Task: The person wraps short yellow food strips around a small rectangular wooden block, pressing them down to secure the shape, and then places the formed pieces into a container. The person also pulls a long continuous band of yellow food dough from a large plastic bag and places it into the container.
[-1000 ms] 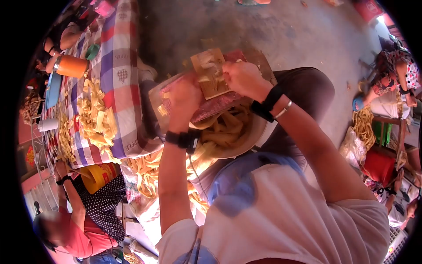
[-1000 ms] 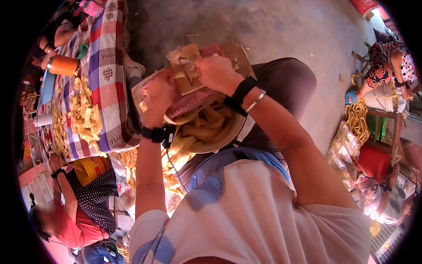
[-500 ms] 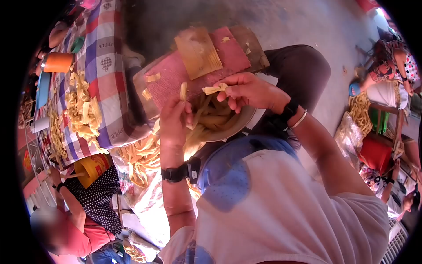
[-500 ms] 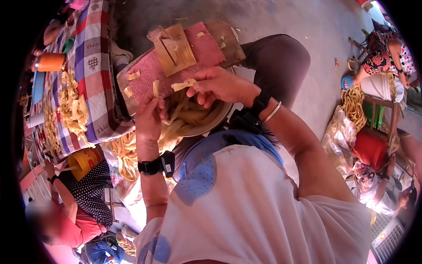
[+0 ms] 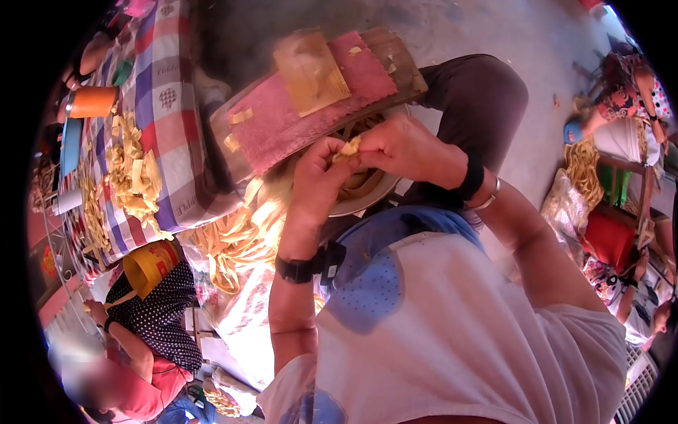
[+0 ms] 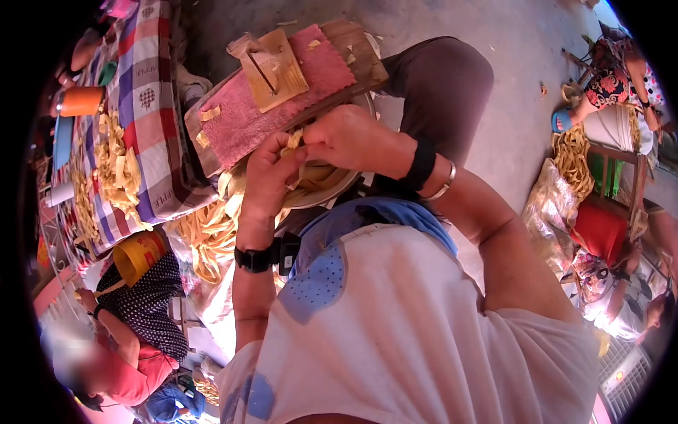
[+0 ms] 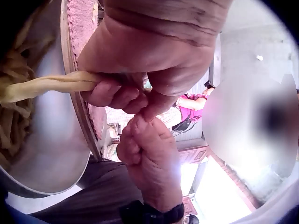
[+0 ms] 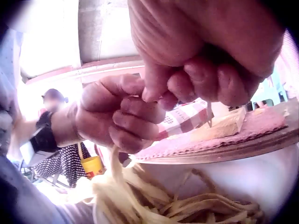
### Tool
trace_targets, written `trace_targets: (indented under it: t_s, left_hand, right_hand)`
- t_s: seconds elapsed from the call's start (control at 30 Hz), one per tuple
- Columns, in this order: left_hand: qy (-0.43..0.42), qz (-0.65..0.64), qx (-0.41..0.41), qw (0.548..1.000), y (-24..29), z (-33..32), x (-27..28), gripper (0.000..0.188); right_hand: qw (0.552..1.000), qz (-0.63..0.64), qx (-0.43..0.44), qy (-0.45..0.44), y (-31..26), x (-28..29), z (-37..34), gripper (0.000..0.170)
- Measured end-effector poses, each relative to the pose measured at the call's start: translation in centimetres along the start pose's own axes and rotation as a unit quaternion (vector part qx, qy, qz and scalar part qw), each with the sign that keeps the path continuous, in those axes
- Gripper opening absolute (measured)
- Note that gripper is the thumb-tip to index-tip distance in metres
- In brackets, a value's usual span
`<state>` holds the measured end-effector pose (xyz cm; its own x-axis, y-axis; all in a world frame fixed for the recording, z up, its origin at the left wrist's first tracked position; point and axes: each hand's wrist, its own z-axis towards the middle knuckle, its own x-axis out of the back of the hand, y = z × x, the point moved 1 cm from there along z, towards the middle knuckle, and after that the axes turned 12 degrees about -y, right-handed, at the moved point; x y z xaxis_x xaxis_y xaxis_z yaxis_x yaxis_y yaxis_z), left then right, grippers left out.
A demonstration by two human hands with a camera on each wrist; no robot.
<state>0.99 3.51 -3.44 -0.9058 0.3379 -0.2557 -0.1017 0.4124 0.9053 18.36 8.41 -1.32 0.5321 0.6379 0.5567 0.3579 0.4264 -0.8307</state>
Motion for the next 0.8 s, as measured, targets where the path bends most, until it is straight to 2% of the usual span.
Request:
trace_targets:
  t_s: [0.03, 0.07, 0.13, 0.17, 0.23, 0.27, 0.33, 0.37, 0.4, 0.43, 0.47, 0.5, 0.53, 0.57, 0.6, 0.63, 0.67, 0.73, 0.77, 0.8]
  left_hand:
    - [-0.001, 0.001, 0.001, 1.000, -0.1, -0.3, -0.1, 0.019]
    - [-0.007, -0.004, 0.019, 1.000, -0.2, -0.7, -0.1, 0.019]
    - [-0.015, -0.006, 0.039, 0.999, -0.3, -1.3, 0.3, 0.019]
    - [0.037, 0.008, 0.037, 0.999, -0.4, -1.5, 0.8, 0.018]
    - [0.132, 0.083, 0.014, 0.988, -1.1, -1.9, 2.6, 0.017]
    - [0.133, 0.084, 0.015, 0.987, -1.9, -2.3, 3.6, 0.017]
    - [0.110, 0.067, 0.109, 0.986, -3.9, -3.4, 5.0, 0.017]
    - [0.075, 0.201, 0.119, 0.970, -5.2, -3.6, 5.1, 0.018]
    - [0.074, 0.178, 0.161, 0.968, -3.3, -3.6, 2.6, 0.018]
    - [0.071, 0.146, 0.164, 0.973, -2.5, -3.3, 0.7, 0.018]
    - [0.066, 0.113, 0.166, 0.977, -2.0, -3.1, -0.7, 0.018]
    - [0.066, 0.113, 0.166, 0.977, -1.7, -2.9, -1.4, 0.018]
    - [0.014, 0.037, 0.146, 0.989, -1.4, -2.5, -2.1, 0.018]
    - [-0.039, -0.040, 0.126, 0.991, -1.0, -2.3, -2.6, 0.018]
    - [-0.040, -0.041, 0.123, 0.991, -0.2, -2.5, -2.5, 0.018]
    - [-0.078, 0.136, 0.099, 0.983, 1.0, -3.0, -2.2, 0.019]
    - [-0.113, 0.308, 0.074, 0.942, 2.3, -3.6, -2.0, 0.020]
    - [-0.119, 0.261, 0.039, 0.957, 5.0, -4.2, -1.1, 0.019]
    - [-0.118, 0.250, 0.027, 0.961, 6.1, -3.9, -0.2, 0.019]
    - [-0.117, 0.239, 0.014, 0.964, 6.8, -3.2, 0.3, 0.019]
  right_hand:
    - [0.999, 0.001, -0.017, -0.037, -0.2, 0.1, -0.4, 0.021]
    - [0.999, 0.001, -0.015, -0.038, -0.3, 0.0, -0.6, 0.021]
    - [0.999, -0.013, 0.027, -0.039, -0.4, -0.3, -0.8, 0.019]
    - [0.999, -0.013, 0.029, -0.038, 0.0, -0.3, -0.9, 0.019]
    - [0.989, -0.138, 0.046, -0.013, 1.1, -0.5, -1.0, 0.011]
    - [0.989, -0.136, 0.047, -0.013, 1.6, -1.0, -1.2, 0.011]
    - [0.943, -0.294, -0.120, -0.097, 2.5, -1.8, -1.3, 0.016]
    - [0.944, -0.293, -0.118, -0.096, 2.3, -2.1, -0.9, 0.016]
    - [0.963, -0.269, 0.009, 0.027, 1.0, -2.1, -0.1, 0.018]
    - [0.951, -0.235, 0.134, 0.147, -0.1, -2.4, 0.1, 0.020]
    - [0.952, -0.233, 0.133, 0.146, -0.5, -3.0, 0.0, 0.020]
    - [0.971, -0.189, 0.117, 0.090, -0.5, -3.7, -0.1, 0.016]
    - [0.984, -0.146, 0.099, 0.033, -0.2, -4.2, -0.2, 0.012]
    - [0.997, -0.071, 0.000, 0.010, 0.5, -4.4, -0.6, 0.011]
    - [0.997, -0.074, -0.001, 0.009, 0.5, -3.8, -0.9, 0.011]
    - [0.995, -0.083, -0.042, 0.032, 0.5, -2.7, -1.3, 0.016]
    - [0.991, -0.089, -0.084, 0.055, 0.3, -1.7, -1.9, 0.023]
    - [0.991, -0.094, -0.091, 0.033, -0.4, -0.1, -3.0, 0.022]
    - [0.994, 0.067, -0.052, -0.063, -1.4, 0.2, -3.5, 0.020]
    - [0.962, 0.225, -0.012, -0.156, -2.6, 0.4, -3.9, 0.019]
